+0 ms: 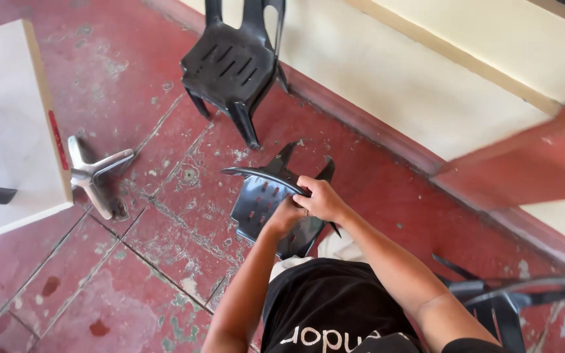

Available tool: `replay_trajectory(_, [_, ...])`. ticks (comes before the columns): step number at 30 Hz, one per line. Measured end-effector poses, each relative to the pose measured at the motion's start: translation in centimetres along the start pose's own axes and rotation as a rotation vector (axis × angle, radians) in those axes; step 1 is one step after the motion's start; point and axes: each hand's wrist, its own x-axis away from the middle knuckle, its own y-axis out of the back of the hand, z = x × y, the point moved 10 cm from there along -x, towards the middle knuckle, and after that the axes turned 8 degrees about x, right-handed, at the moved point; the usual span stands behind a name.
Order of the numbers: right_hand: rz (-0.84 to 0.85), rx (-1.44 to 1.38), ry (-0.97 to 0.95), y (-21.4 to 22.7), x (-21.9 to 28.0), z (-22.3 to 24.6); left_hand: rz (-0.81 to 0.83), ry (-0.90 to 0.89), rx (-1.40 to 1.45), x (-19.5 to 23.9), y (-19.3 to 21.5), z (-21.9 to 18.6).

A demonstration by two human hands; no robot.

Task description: Stacking plastic chairs in an outdoor dining area.

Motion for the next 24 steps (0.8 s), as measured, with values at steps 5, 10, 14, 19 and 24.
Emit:
replay_trajectory(5, [0.007,-0.018,0.001,2.2,-8.9,-3.3,-0.111,0.011,-0.144,-8.4,4.3,-2.8])
replay_trajectory(10, [0.022,-0.042,0.005,7.0,-18.8,-6.4,-0.192,-0.017,-0.141,-18.1,3.2,-6.7])
replay_trajectory(14, [0.037,-0.043,0.023,13.0,-25.8,-9.6,-0.278,-0.073,-0.125,-25.6,0.6,-9.8])
replay_trajectory(19, [0.059,-0.046,0.046,20.5,-35.5,-13.1,-0.373,-0.13,-0.114,-34.0,-1.9,-14.2])
replay_trajectory(24, [0.071,-0.041,0.056,26.1,-41.4,-16.7,-0.477,-0.193,-0.098,-36.6,-3.1,-16.9])
